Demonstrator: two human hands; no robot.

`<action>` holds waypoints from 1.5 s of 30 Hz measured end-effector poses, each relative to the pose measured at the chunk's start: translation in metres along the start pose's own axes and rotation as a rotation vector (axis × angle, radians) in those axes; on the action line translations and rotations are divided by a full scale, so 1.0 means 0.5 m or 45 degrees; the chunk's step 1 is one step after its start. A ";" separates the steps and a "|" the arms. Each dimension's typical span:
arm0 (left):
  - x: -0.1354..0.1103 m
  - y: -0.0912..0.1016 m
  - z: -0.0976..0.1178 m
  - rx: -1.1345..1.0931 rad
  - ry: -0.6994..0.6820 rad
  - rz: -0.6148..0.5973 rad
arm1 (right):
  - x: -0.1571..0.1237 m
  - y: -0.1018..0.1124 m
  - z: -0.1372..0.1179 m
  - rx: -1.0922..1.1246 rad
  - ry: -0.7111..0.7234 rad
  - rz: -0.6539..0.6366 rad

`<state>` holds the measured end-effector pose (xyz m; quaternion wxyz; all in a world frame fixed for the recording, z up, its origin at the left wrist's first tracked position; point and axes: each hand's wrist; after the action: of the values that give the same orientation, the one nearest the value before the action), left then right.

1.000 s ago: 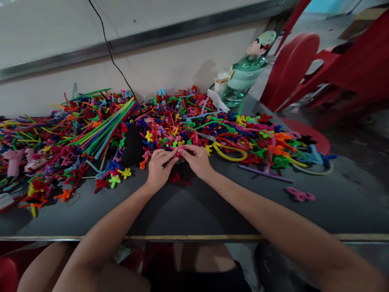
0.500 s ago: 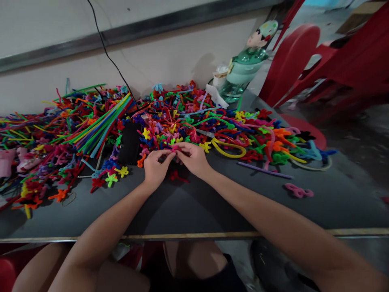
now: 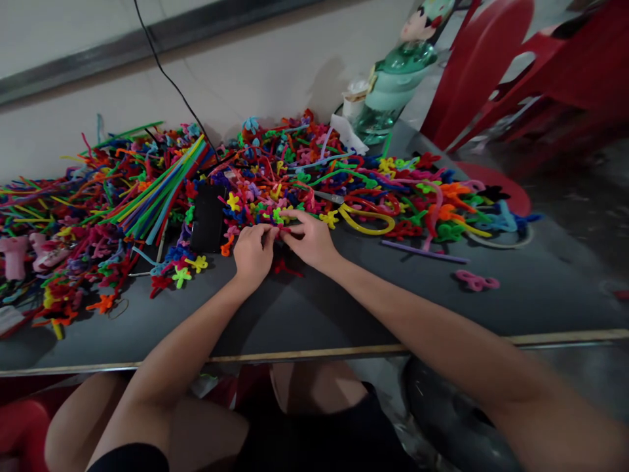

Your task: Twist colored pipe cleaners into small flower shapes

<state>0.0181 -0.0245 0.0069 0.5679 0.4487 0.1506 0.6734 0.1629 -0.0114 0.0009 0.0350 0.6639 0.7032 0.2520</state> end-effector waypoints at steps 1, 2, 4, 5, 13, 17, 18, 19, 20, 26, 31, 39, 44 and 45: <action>-0.001 0.001 0.002 -0.007 -0.008 0.025 | 0.001 0.000 0.001 -0.002 -0.002 0.013; -0.001 0.003 0.003 -0.018 -0.012 0.049 | 0.002 0.001 0.001 -0.005 -0.008 0.030; -0.002 0.007 0.002 -0.029 -0.021 0.073 | 0.004 0.001 0.000 -0.015 -0.016 0.065; -0.002 0.009 -0.001 -0.026 -0.032 0.072 | 0.004 0.001 -0.001 -0.020 -0.007 0.075; 0.001 0.010 -0.020 0.013 -0.184 0.088 | -0.005 -0.005 0.001 -0.013 0.071 0.040; 0.001 0.017 -0.014 0.000 -0.228 0.057 | -0.006 -0.008 0.002 0.021 0.104 0.023; 0.002 0.019 -0.013 -0.025 -0.213 0.040 | -0.006 -0.008 0.002 0.031 0.109 0.020; 0.003 0.019 -0.013 -0.070 -0.173 0.022 | -0.007 -0.008 0.002 0.041 0.113 0.013; 0.005 0.019 -0.014 -0.139 -0.113 -0.005 | -0.007 -0.008 0.002 0.052 0.114 0.009; 0.017 0.003 -0.035 -0.894 0.326 -0.303 | -0.005 -0.007 0.006 0.169 0.128 0.004; 0.009 0.004 -0.032 -0.913 0.317 -0.242 | 0.000 -0.010 0.007 0.297 0.029 -0.003; 0.014 0.024 -0.035 -0.098 -0.358 -0.018 | 0.016 -0.007 0.023 0.567 -0.075 -0.199; 0.026 0.016 -0.047 -0.119 -0.330 0.068 | 0.026 -0.006 0.019 0.673 -0.135 -0.335; 0.025 0.016 -0.046 -0.155 -0.307 0.089 | 0.026 -0.006 0.018 0.689 -0.139 -0.357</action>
<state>-0.0044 -0.0085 0.0054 0.5842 0.4962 0.0245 0.6418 0.1622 0.0036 -0.0044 -0.0709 0.5583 0.8265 0.0124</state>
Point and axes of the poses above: each hand's wrist, its own x-axis towards the middle knuckle, its own y-axis out of the back of the hand, z = x × y, and after that the axes turned 2 degrees about -z, right-handed
